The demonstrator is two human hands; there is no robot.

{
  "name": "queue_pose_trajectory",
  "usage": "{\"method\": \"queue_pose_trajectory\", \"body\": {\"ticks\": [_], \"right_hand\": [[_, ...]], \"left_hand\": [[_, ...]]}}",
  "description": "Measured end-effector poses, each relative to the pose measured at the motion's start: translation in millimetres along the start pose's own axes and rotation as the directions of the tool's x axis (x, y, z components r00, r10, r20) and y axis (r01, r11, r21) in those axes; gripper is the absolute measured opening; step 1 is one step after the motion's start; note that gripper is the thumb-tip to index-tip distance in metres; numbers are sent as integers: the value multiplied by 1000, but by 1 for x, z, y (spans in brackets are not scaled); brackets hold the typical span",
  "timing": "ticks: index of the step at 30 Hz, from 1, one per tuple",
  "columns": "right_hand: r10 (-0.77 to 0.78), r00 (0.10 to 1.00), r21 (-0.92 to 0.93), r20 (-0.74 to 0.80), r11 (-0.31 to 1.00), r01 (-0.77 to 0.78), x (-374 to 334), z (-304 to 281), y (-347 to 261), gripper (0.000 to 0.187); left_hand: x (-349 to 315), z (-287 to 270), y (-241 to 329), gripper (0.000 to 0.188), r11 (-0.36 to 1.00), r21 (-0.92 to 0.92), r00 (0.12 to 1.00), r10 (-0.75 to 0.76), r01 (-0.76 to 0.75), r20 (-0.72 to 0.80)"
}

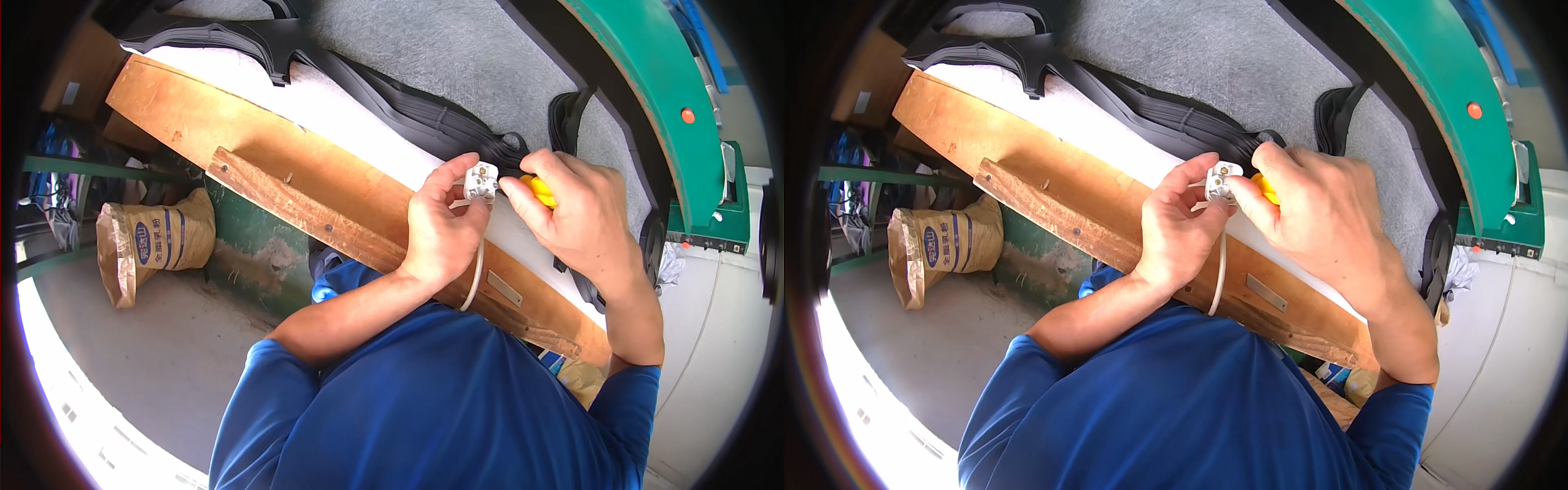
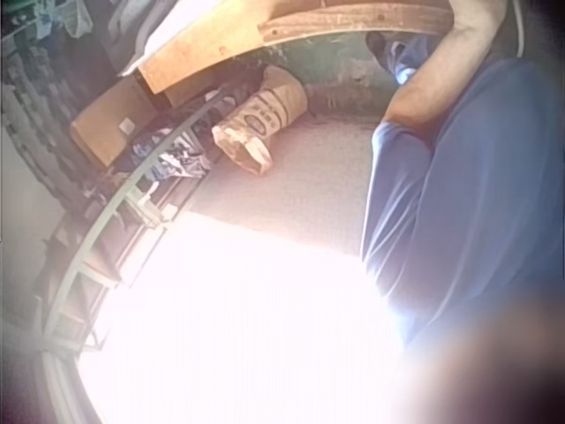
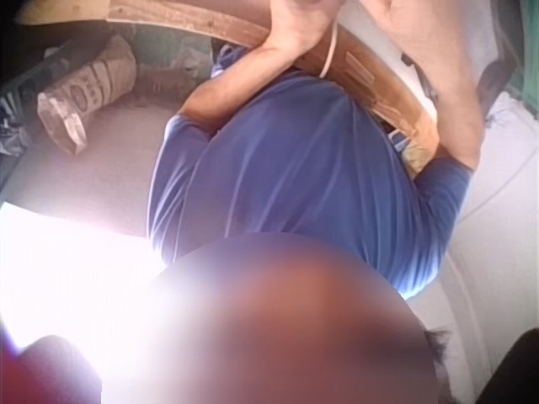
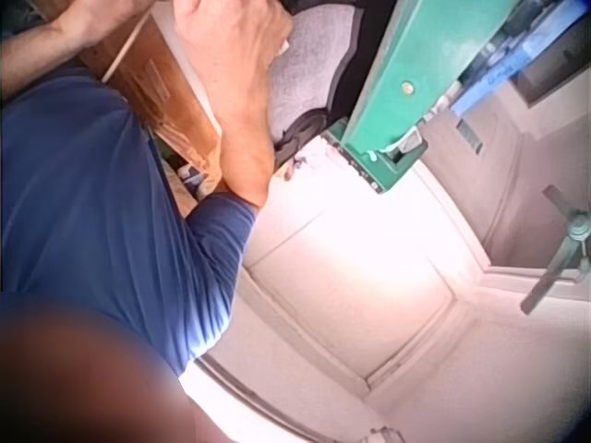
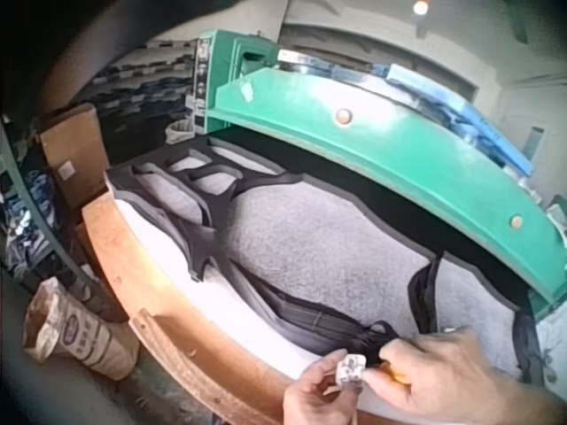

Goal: The person is preparing wires and assembling them into an electrical plug using tools.

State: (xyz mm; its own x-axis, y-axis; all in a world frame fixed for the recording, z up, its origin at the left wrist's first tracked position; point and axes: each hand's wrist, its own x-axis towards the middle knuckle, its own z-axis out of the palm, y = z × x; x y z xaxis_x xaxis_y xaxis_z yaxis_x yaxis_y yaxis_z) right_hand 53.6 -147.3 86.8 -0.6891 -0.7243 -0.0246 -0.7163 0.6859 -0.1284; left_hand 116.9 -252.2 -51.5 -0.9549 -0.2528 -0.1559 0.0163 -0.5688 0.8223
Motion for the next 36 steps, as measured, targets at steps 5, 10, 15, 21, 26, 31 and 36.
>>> {"method": "queue_pose_trajectory", "body": {"ticks": [5,10,15,21,26,31,36], "right_hand": [[-70,975,75,-211,993,88,2,3,-2,21],[25,999,37,-22,999,-24,-5,8,10,27],[-19,979,146,-204,988,49,-7,13,6,25],[-31,991,48,-132,998,37,-14,14,12,24],[53,975,199,-218,980,-9,-10,10,1,13],[-64,994,64,-89,996,70,-13,16,12,15],[55,969,225,-241,974,0,-8,14,-1,15]], "left_hand": [[-2,-2,3,45,998,67,1000,-5,4,14],[-2,-3,-1,46,991,125,999,49,-50,12],[-2,-2,0,46,985,164,998,60,-60,6],[-3,-2,3,47,979,192,998,66,-65,1],[-2,-4,0,46,983,171,997,70,-67,-15],[-2,-3,-1,45,983,175,998,65,-62,-12],[-2,-4,-2,44,988,143,998,57,-52,-27]]}}
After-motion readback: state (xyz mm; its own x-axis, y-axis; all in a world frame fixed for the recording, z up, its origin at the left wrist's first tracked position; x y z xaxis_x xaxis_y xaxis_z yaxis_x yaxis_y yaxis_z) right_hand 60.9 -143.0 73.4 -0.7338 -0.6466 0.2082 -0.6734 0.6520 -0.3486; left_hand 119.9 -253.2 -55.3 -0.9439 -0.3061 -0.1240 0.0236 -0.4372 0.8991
